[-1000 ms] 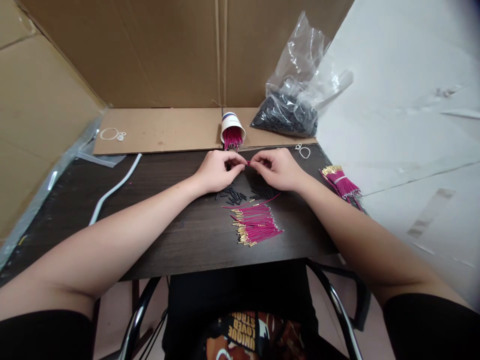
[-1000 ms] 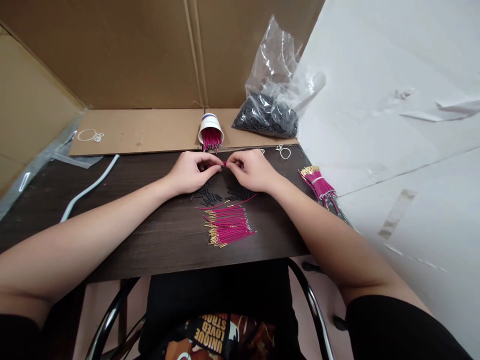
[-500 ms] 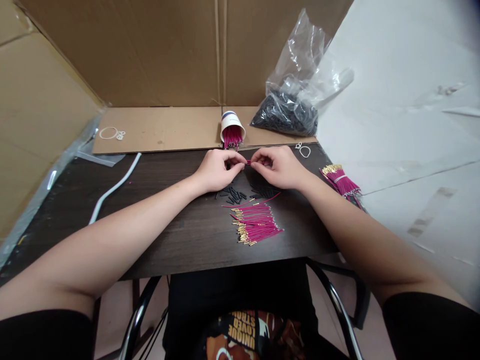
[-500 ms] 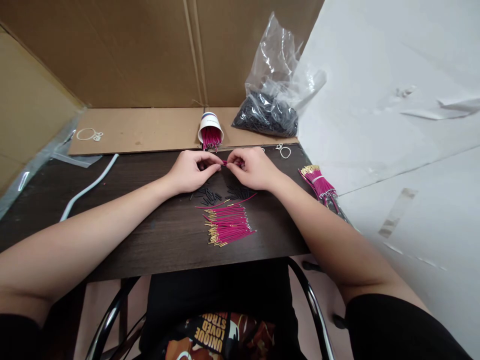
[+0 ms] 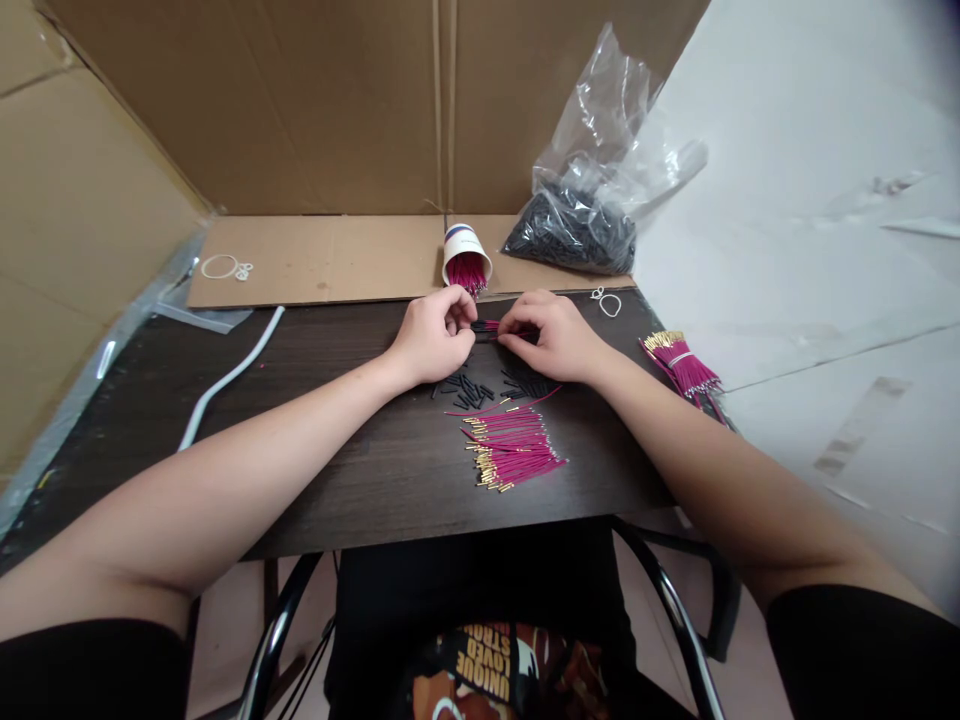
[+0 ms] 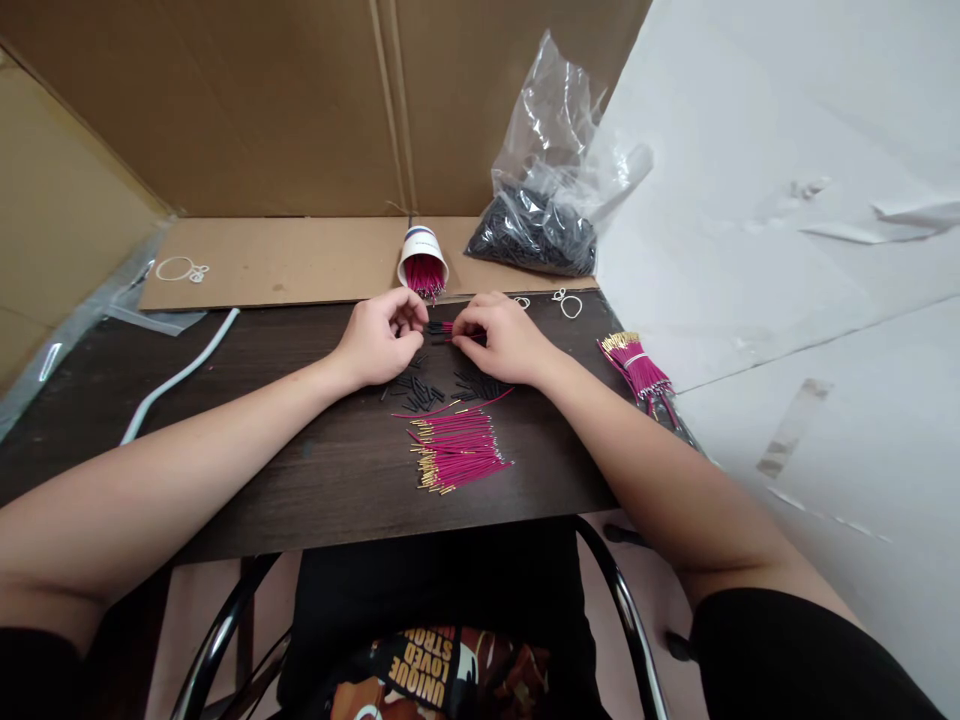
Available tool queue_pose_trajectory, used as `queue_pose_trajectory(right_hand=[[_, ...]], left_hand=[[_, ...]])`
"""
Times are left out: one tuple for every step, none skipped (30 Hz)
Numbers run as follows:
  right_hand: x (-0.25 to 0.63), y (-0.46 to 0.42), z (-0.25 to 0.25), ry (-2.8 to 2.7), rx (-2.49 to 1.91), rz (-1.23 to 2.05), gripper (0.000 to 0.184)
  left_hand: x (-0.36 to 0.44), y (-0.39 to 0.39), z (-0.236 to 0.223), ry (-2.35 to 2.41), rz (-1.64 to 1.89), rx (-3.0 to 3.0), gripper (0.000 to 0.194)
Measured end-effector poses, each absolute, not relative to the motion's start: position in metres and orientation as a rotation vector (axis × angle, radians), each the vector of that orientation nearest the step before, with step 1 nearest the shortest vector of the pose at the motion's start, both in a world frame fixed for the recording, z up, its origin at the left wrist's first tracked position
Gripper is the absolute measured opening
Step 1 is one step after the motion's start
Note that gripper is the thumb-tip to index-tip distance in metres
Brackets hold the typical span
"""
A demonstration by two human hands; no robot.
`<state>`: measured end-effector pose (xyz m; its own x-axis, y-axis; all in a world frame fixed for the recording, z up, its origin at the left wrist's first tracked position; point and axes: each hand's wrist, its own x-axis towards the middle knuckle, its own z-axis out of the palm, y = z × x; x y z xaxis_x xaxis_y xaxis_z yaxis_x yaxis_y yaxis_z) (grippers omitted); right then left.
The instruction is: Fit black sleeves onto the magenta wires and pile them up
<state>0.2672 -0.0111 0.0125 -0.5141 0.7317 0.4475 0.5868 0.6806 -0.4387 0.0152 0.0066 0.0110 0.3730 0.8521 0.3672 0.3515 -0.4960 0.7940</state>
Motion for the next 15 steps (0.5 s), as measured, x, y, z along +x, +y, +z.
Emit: queue_pose_trajectory(right_hand=[[0.267, -0.010, 0.011, -2.282, -1.012, 0.303, 0.009], [0.267, -0.009, 0.010, -2.283, -1.021, 0.300, 0.009], [0.268, -0.009, 0.009, -2.281, -1.034, 0.296, 0.008], [0.268, -0.008, 0.009, -2.275, -1.052, 0.291, 0.008], [0.269, -0.007, 0.009, -2.268, -1.073, 0.289, 0.007], [0.270, -0.007, 0.009, -2.262, -1.095, 0.288, 0.007], [0.271, -0.006, 0.009, -2.255, -1.117, 0.287, 0.007], [0.273, -0.005, 0.010, -2.245, -1.138, 0.284, 0.008], [0.274, -0.004, 0.010, -2.235, -1.156, 0.281, 0.010], [0.276, -0.003, 0.009, -2.224, -1.171, 0.277, 0.011], [0.277, -0.002, 0.009, -2.214, -1.186, 0.275, 0.013], [0.279, -0.001, 0.008, -2.206, -1.202, 0.275, 0.015], [0.280, 0.001, 0.008, -2.202, -1.218, 0.279, 0.016], [0.281, 0.002, 0.007, -2.201, -1.231, 0.287, 0.017], [0.282, 0.003, 0.006, -2.199, -1.239, 0.296, 0.017]], left_hand=[[0.015, 0.007, 0.011, 1.044, 1.043, 2.025, 0.021], [0.016, 0.007, 0.012, 1.057, 1.025, 2.030, 0.020], [0.016, 0.007, 0.012, 1.072, 1.009, 2.036, 0.019], [0.017, 0.007, 0.013, 1.087, 0.995, 2.040, 0.018], [0.017, 0.006, 0.013, 1.099, 0.983, 2.045, 0.017], [0.017, 0.005, 0.013, 1.110, 0.971, 2.053, 0.017], [0.017, 0.005, 0.014, 1.121, 0.955, 2.069, 0.016], [0.017, 0.004, 0.014, 1.136, 0.930, 2.098, 0.015], [0.016, 0.003, 0.014, 1.156, 0.894, 2.141, 0.013], [0.016, 0.002, 0.014, 1.179, 0.852, 2.196, 0.013], [0.015, 0.001, 0.014, 1.200, 0.806, 2.258, 0.013], [0.015, 0.000, 0.015, 1.216, 0.763, 2.319, 0.015], [0.015, -0.001, 0.015, 1.224, 0.724, 2.375, 0.017], [0.014, -0.001, 0.016, 1.224, 0.692, 2.424, 0.019], [0.014, -0.002, 0.016, 1.218, 0.665, 2.464, 0.020]])
